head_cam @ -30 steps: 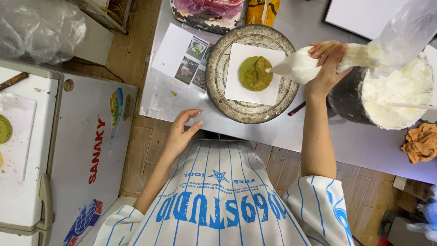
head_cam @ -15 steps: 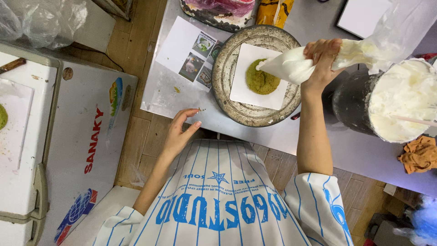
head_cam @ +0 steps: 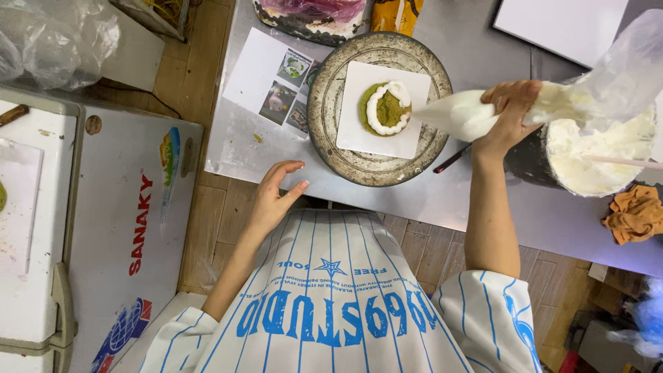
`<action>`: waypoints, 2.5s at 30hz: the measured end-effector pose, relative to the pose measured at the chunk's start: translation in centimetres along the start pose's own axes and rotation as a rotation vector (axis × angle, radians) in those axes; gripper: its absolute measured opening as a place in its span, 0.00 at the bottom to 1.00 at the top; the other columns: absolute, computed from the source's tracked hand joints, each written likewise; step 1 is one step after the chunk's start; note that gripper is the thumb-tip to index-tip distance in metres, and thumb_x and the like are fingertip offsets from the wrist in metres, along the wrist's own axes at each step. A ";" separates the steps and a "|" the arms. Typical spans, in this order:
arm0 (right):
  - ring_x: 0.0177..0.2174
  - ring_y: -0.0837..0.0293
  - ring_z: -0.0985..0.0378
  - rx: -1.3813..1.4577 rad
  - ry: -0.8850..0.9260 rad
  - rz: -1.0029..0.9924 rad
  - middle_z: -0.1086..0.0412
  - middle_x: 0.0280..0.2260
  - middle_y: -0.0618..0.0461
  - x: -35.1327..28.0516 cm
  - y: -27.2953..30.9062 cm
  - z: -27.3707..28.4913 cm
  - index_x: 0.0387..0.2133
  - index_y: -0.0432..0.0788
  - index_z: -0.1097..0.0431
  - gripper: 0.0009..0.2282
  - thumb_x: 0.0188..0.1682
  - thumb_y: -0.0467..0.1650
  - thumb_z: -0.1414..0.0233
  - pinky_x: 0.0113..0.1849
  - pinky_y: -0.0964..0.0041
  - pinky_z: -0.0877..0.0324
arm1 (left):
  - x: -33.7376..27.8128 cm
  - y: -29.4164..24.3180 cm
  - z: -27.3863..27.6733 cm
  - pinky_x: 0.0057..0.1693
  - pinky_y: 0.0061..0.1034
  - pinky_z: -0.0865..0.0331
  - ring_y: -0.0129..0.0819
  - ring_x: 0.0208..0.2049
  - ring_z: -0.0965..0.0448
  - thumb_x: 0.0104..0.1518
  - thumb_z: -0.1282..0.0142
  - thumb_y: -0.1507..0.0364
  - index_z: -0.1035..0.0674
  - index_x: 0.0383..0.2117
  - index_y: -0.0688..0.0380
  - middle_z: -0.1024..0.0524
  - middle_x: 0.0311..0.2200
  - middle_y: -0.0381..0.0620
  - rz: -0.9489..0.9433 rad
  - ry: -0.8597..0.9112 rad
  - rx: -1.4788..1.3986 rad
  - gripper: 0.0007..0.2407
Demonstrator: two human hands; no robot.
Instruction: The person prepares small cake layers by placing them on a turntable, filling a piping bag with cream from a bowl using a spatula, and piping rings of cream onto the cake surfaces.
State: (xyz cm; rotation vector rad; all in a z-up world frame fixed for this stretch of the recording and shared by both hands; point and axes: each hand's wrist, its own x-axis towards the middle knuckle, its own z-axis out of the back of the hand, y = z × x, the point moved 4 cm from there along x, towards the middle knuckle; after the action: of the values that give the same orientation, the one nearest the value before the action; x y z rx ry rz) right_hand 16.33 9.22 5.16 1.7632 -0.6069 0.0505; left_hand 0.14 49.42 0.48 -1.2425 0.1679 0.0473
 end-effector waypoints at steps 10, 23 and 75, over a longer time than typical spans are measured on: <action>0.57 0.56 0.27 0.484 0.185 -0.481 0.33 0.55 0.53 4.3 6.8 -0.1 0.58 0.54 0.38 0.29 0.49 0.56 0.55 0.58 0.43 0.31 | 0.5 -0.9 -0.2 0.62 0.33 0.35 0.43 0.58 0.26 0.59 0.40 0.65 0.23 0.52 0.60 0.25 0.55 0.50 0.013 0.029 0.055 0.17; 0.63 0.62 0.37 0.379 0.475 -0.041 0.41 0.66 0.63 1.3 7.1 -4.1 0.60 0.73 0.38 0.12 0.66 0.43 0.58 0.61 0.44 0.36 | 1.1 -2.2 -0.8 0.62 0.34 0.33 0.43 0.58 0.25 0.58 0.39 0.65 0.23 0.53 0.59 0.26 0.56 0.50 0.013 0.065 0.118 0.18; 0.37 0.56 0.29 0.464 0.158 -0.074 0.35 0.39 0.51 4.9 10.2 3.0 0.48 0.54 0.39 0.13 0.61 0.46 0.55 0.42 0.54 0.27 | 1.1 0.9 -3.1 0.64 0.41 0.38 0.51 0.62 0.32 0.58 0.41 0.59 0.26 0.58 0.57 0.31 0.62 0.53 -0.017 0.210 0.354 0.24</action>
State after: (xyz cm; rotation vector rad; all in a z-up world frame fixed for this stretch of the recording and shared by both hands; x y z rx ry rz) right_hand 15.39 3.09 15.08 2.2029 -0.4352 0.2971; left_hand 0.77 46.73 -1.46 -0.8937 0.3332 -0.1240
